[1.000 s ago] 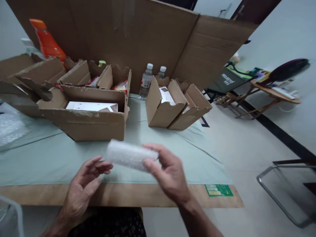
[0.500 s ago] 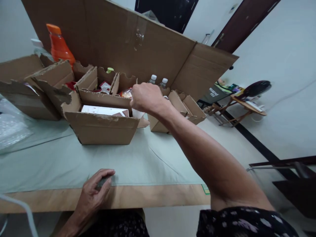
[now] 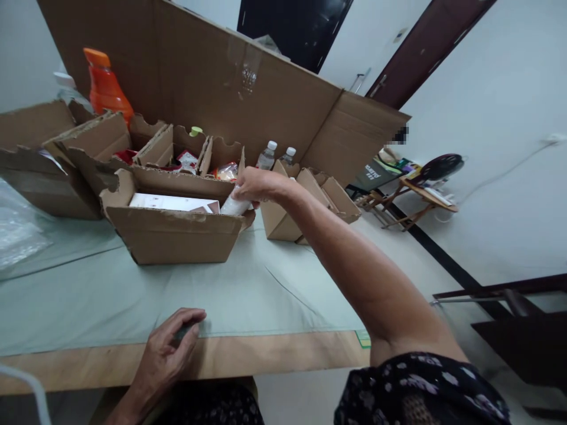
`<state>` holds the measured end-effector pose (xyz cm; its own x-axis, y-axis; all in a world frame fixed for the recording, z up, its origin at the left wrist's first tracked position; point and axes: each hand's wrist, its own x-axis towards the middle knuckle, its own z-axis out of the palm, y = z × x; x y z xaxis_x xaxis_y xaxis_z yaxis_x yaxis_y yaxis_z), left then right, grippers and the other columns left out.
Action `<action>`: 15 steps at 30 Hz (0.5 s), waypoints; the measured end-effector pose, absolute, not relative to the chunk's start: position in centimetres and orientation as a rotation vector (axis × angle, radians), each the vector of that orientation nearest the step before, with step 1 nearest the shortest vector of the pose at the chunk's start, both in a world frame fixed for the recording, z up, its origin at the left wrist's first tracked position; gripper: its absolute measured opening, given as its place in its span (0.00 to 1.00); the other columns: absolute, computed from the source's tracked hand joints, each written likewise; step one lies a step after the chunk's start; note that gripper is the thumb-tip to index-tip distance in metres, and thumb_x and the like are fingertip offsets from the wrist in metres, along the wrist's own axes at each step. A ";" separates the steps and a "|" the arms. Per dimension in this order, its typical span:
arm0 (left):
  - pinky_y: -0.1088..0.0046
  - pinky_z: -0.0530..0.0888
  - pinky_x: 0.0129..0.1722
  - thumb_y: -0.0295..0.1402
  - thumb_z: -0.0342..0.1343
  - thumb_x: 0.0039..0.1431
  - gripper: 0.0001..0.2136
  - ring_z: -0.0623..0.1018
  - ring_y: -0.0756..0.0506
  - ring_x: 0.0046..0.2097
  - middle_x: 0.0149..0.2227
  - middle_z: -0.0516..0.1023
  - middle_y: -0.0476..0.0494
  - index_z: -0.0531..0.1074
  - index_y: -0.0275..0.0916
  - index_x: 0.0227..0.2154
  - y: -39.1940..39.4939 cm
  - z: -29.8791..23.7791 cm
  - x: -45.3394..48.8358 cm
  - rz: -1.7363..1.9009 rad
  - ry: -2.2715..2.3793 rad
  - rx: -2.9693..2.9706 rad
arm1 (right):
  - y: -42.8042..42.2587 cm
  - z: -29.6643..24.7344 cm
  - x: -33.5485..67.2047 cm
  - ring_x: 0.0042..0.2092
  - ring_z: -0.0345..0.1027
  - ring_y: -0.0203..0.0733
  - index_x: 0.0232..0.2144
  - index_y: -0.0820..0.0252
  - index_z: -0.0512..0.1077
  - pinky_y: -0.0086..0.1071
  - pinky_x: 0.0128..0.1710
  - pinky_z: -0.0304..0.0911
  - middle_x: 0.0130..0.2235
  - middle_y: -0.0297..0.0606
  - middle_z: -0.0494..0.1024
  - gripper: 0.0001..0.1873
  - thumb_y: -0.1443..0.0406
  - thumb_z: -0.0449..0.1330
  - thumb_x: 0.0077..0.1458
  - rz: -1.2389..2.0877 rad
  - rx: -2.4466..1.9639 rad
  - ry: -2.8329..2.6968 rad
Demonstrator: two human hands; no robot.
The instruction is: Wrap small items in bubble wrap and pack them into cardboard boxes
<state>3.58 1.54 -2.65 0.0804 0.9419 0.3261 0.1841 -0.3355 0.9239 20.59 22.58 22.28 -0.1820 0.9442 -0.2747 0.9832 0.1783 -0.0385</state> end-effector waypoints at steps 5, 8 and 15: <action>0.74 0.82 0.31 0.31 0.55 0.64 0.08 0.85 0.44 0.41 0.40 0.85 0.43 0.79 0.42 0.40 1.4 -3.1 3.6 1.307 1.168 1.618 | 21.5 21.2 18.7 0.46 0.77 0.50 0.43 0.64 0.79 0.34 0.40 0.66 0.43 0.50 0.83 0.11 0.66 0.65 0.57 0.064 1.788 2.330; 0.76 0.80 0.27 0.32 0.55 0.65 0.08 0.84 0.44 0.42 0.41 0.84 0.42 0.79 0.42 0.41 1.3 -3.3 3.6 1.271 1.175 1.603 | 21.4 19.9 17.9 0.48 0.76 0.53 0.45 0.67 0.79 0.36 0.41 0.67 0.44 0.55 0.83 0.13 0.66 0.63 0.58 0.096 1.759 2.368; 0.71 0.82 0.40 0.32 0.55 0.65 0.08 0.84 0.45 0.42 0.40 0.84 0.44 0.79 0.43 0.41 1.2 -3.1 3.2 1.345 1.223 1.692 | 21.5 19.2 19.1 0.38 0.75 0.47 0.36 0.65 0.80 0.34 0.34 0.63 0.39 0.51 0.83 0.09 0.69 0.59 0.58 -0.002 1.738 2.477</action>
<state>3.15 1.22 -3.06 0.0401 0.9324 0.3593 0.2698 -0.3563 0.8946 19.09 21.49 19.20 -0.3355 0.9373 -0.0949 0.9374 0.3422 0.0653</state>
